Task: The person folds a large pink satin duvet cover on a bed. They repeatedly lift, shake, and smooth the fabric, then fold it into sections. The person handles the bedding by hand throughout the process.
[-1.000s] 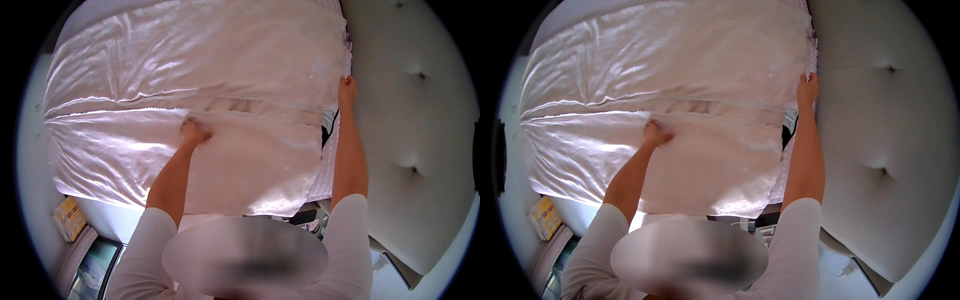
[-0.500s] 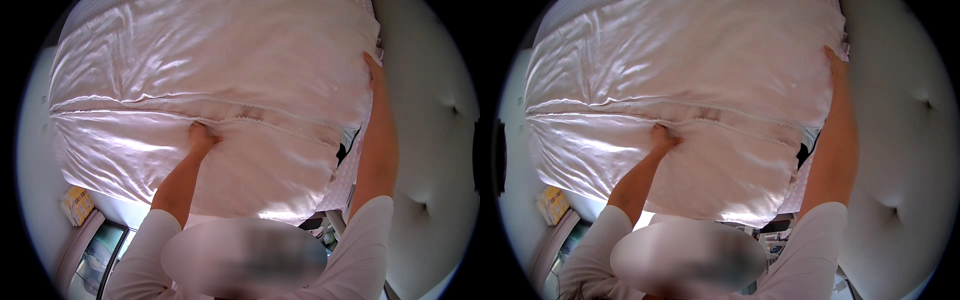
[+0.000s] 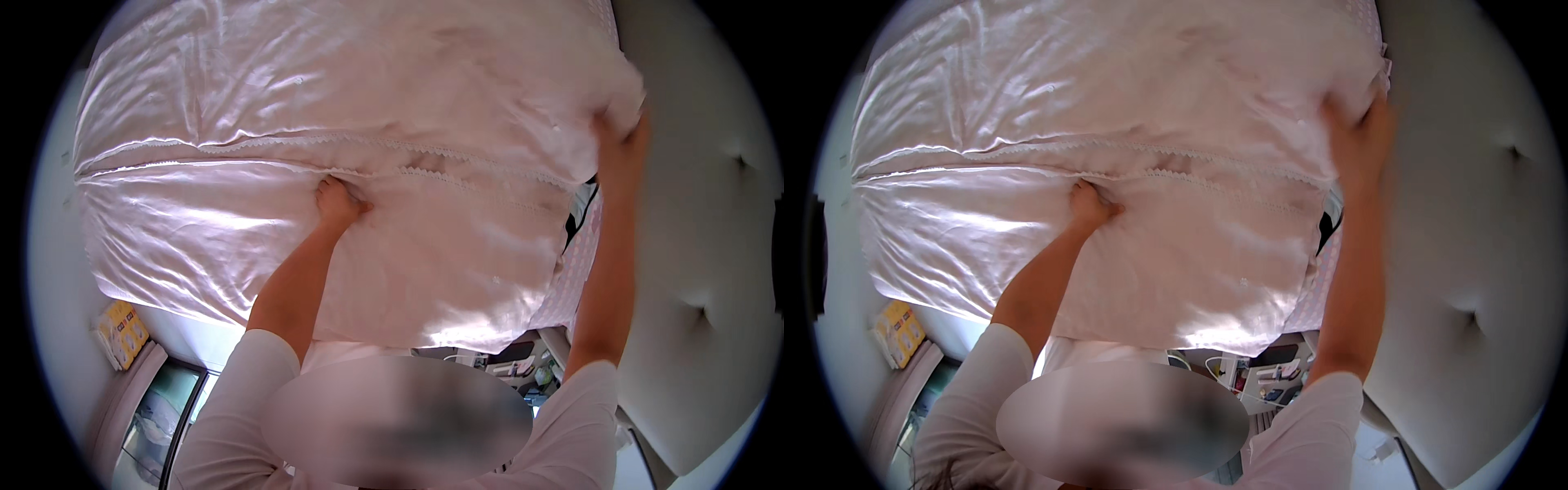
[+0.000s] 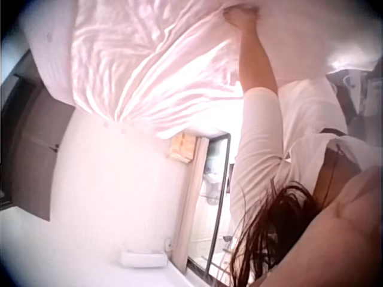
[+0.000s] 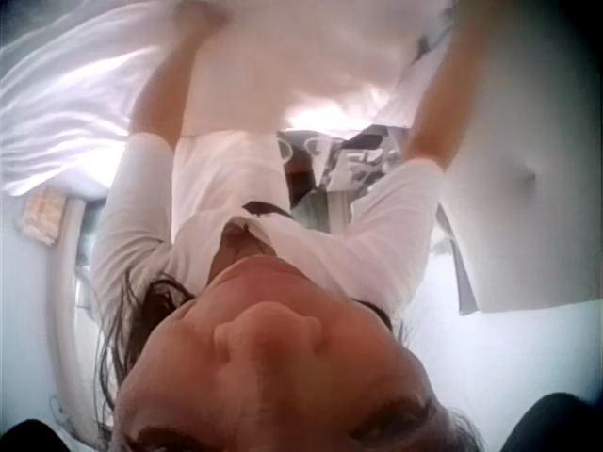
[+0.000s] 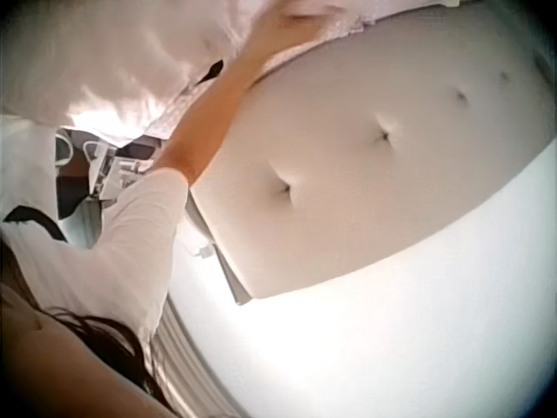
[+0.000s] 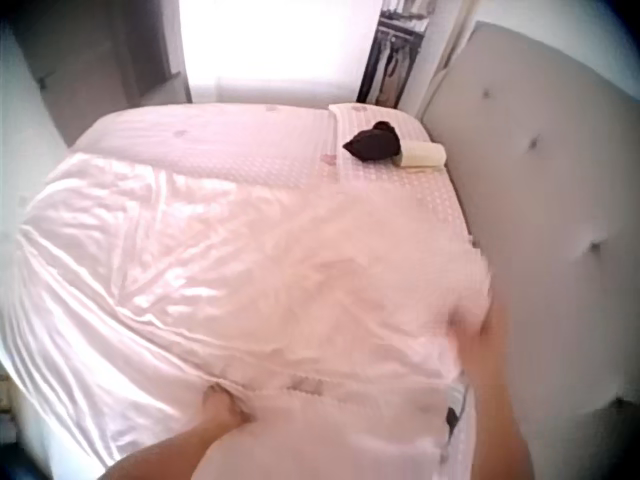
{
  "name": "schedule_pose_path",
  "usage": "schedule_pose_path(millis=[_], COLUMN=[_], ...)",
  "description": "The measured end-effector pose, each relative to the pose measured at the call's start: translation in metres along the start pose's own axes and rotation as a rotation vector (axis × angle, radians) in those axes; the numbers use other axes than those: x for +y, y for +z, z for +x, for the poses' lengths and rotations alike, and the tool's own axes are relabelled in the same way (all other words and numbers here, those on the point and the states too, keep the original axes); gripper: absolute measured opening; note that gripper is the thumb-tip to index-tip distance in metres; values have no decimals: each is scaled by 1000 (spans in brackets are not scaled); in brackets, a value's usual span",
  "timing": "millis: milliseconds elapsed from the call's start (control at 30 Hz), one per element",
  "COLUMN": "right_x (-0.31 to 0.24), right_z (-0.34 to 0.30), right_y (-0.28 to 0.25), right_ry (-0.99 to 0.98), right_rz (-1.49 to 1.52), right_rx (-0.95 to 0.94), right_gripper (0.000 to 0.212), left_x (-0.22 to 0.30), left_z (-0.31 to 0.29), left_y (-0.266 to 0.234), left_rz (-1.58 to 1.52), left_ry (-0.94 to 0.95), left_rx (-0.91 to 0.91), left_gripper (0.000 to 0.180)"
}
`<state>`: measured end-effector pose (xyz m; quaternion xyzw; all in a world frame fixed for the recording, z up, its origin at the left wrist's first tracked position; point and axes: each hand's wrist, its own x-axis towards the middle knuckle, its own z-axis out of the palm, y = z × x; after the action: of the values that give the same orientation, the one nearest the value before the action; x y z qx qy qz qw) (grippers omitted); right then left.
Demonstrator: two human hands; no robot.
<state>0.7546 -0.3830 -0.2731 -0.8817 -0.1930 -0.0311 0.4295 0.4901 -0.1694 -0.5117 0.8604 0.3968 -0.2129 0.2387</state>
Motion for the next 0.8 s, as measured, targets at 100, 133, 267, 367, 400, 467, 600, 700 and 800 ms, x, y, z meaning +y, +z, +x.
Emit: schedule_pose_path(millis=[100, 133, 267, 367, 400, 467, 600, 700, 800], right_x=[-27, -30, 24, 41, 39, 36, 15, 23, 23], right_z=[-128, -163, -247, -288, -288, -293, -313, -371, -419], right_y=[-16, -16, -26, -48, -42, -36, -31, -26, -3], right_ry=[-347, -466, -357, -149, -156, -149, -99, 263, 900], right_rz=[-261, -233, -297, -411, -388, -452, -528, -205, 311], right_rx=[-357, -501, -598, -486, -466, -469, -248, 107, 130], right_gripper=[37, 35, 28, 30, 32, 37, 47, 48, 51], left_x=[-9, -36, -182, -108, -124, -144, -157, -145, -174], left_z=[7, 21, 18, -51, -64, -76, -48, -33, -10], left_y=[19, 39, 68, -38, -48, -64, -84, -94, -85], left_rz=[66, 139, -1453, -1788, -2031, -2171, -2159, -1894, -1713], left_ry=[105, 149, 138, -222, -281, -122, -352, -271, -272], left_rx=[-25, -50, -356, -531, -455, -505, -181, -38, -58], left_gripper=[81, 77, 53, 45, 49, 52, 53, 46, 39])
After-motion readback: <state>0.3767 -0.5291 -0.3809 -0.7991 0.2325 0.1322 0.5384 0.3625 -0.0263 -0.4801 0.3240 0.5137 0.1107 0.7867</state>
